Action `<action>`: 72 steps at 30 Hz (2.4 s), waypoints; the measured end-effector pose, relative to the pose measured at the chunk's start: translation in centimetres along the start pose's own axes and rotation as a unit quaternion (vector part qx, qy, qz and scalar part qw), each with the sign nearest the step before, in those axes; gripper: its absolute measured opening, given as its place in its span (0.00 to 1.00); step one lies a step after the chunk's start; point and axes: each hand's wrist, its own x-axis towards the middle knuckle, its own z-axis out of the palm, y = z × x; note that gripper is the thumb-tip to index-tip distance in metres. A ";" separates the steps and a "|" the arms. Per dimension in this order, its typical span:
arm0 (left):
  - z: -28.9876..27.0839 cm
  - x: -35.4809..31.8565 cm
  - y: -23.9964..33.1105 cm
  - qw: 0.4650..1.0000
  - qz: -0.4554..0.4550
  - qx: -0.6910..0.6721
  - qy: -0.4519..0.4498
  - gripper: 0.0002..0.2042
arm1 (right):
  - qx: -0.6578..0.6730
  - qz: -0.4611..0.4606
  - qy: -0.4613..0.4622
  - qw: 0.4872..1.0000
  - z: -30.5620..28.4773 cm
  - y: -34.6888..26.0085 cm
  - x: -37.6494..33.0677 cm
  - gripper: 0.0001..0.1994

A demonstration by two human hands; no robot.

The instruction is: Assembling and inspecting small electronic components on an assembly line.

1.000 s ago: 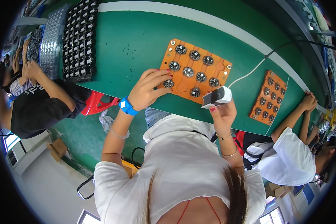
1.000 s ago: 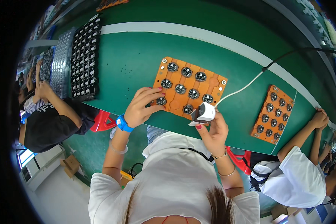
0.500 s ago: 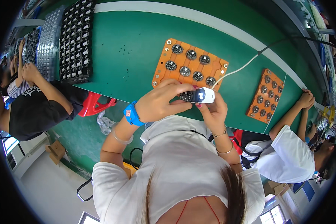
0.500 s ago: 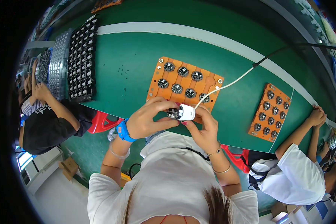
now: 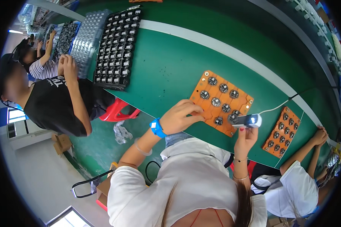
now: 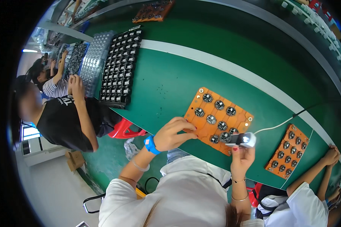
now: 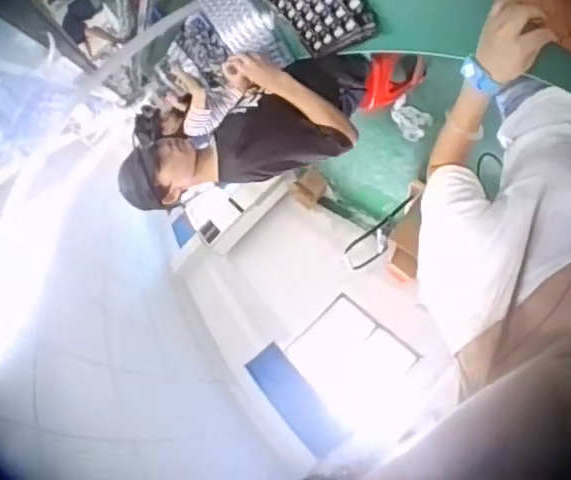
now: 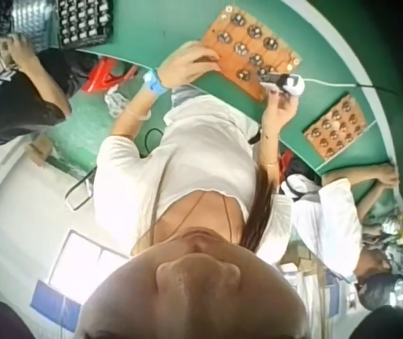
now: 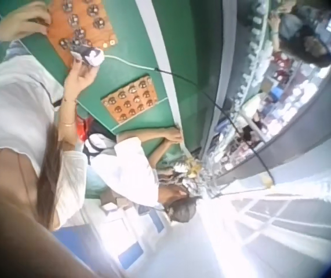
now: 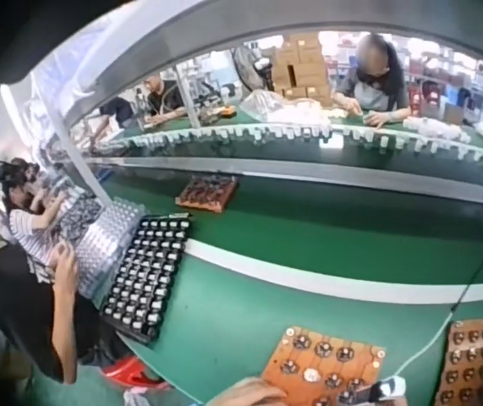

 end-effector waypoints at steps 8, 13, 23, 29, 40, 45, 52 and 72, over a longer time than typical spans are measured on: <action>-0.7 -0.8 1.1 0.992 -0.101 -0.017 0.070 0.06 | 0.071 0.012 -0.062 0.996 3.1 -0.8 0.2 0.18; -3.3 -7.0 1.0 0.971 -0.212 0.050 -0.103 0.06 | 0.035 0.016 -0.070 0.997 2.5 -0.5 0.5 0.17; -0.5 2.3 4.6 0.985 -0.131 -0.102 0.052 0.20 | -0.058 -0.012 -0.187 0.981 1.9 -0.6 -0.2 0.18; 0.0 0.3 2.3 0.988 -0.150 -0.039 0.004 0.25 | 0.020 0.009 0.008 1.000 1.4 -0.3 -0.7 0.19; 5.0 1.5 0.0 0.983 -0.173 -0.002 0.067 0.52 | -0.131 -0.120 0.177 0.968 -5.9 -1.6 2.8 0.23; 5.9 5.7 -2.1 0.972 -0.194 0.051 0.122 0.51 | -0.153 -0.193 0.398 0.884 -12.0 -3.2 4.1 0.14; 6.3 16.0 -7.7 0.979 -0.132 0.034 0.148 0.50 | -0.382 -0.016 0.435 0.816 -18.2 -0.9 -0.3 0.11; 15.7 22.3 1.7 0.966 0.183 -0.139 -0.117 0.21 | -0.244 -0.149 0.456 0.843 -16.9 0.4 -0.4 0.12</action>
